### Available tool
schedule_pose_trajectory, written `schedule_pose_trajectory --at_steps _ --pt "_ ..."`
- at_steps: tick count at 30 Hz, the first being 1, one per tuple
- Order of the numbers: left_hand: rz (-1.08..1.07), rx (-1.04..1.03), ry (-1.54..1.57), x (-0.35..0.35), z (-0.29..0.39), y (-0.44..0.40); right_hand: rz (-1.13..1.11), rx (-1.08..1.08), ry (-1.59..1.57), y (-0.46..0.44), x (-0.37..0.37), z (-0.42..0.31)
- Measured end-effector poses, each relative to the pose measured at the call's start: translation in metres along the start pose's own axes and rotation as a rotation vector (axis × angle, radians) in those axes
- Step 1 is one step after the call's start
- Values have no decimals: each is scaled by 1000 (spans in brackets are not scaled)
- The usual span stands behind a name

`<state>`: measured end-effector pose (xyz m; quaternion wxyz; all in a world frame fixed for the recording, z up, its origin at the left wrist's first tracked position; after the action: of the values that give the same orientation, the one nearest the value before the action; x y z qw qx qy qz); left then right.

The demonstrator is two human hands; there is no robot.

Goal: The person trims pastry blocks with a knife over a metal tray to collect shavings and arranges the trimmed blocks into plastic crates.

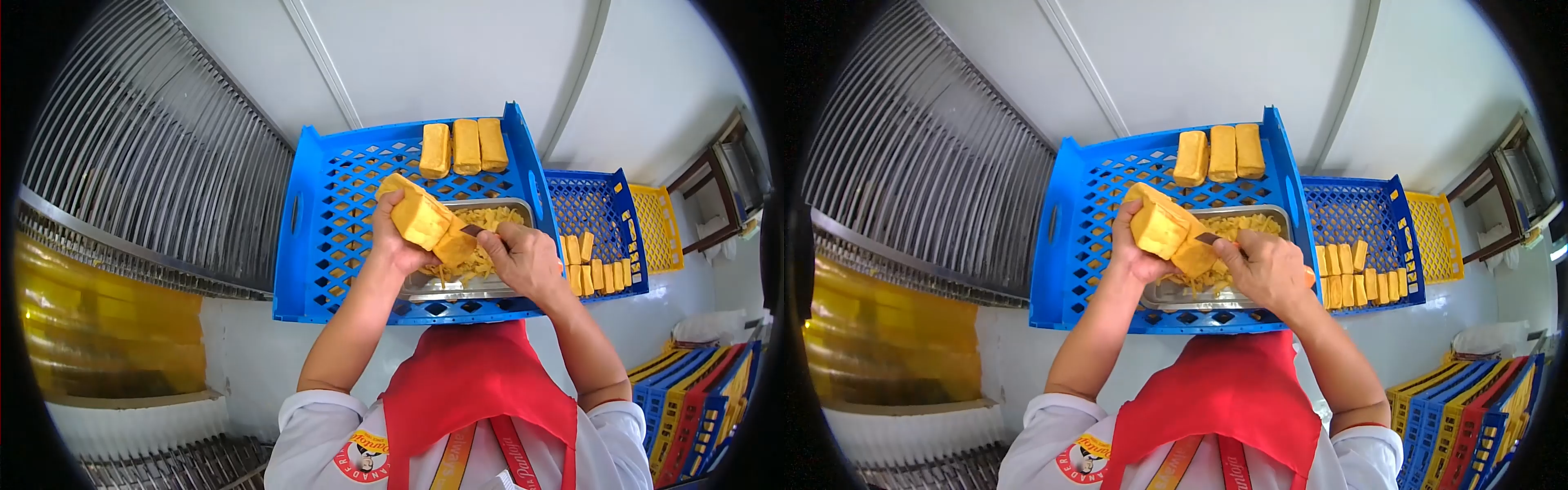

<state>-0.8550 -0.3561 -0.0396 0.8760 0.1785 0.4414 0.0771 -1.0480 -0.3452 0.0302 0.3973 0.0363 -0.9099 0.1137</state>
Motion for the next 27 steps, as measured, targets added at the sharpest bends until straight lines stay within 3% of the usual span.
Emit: schedule_pose_trajectory --at_steps 7,11,13,18,22,25,27 --pt "-113 5 3 -24 -18 4 245 324 32 -4 9 -22" --pt "-87 51 5 -27 -23 11 275 379 51 -10 14 -22" --pt "-86 56 12 -27 -27 12 148 339 44 -14 7 -19" --pt "-86 -174 136 -22 -28 2 125 364 57 -21 6 -19" --pt "-103 -170 136 -25 -35 3 191 424 103 -23 11 -21" --pt "-79 -246 103 -30 -38 2 311 345 198 -21 16 -22" --pt "50 -547 247 -26 -24 2 342 259 164 -12 14 -30"
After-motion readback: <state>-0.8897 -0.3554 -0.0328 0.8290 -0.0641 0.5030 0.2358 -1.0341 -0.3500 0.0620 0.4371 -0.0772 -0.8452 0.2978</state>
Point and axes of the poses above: each hand's wrist, its own y-axis away from the middle knuckle, its own x-axis out of the back of the hand, z = x × y, the point moved 7 cm from there along -y, towards the middle knuckle, and after that the axes turned 13 degrees about -x, right-handed, at the moved point
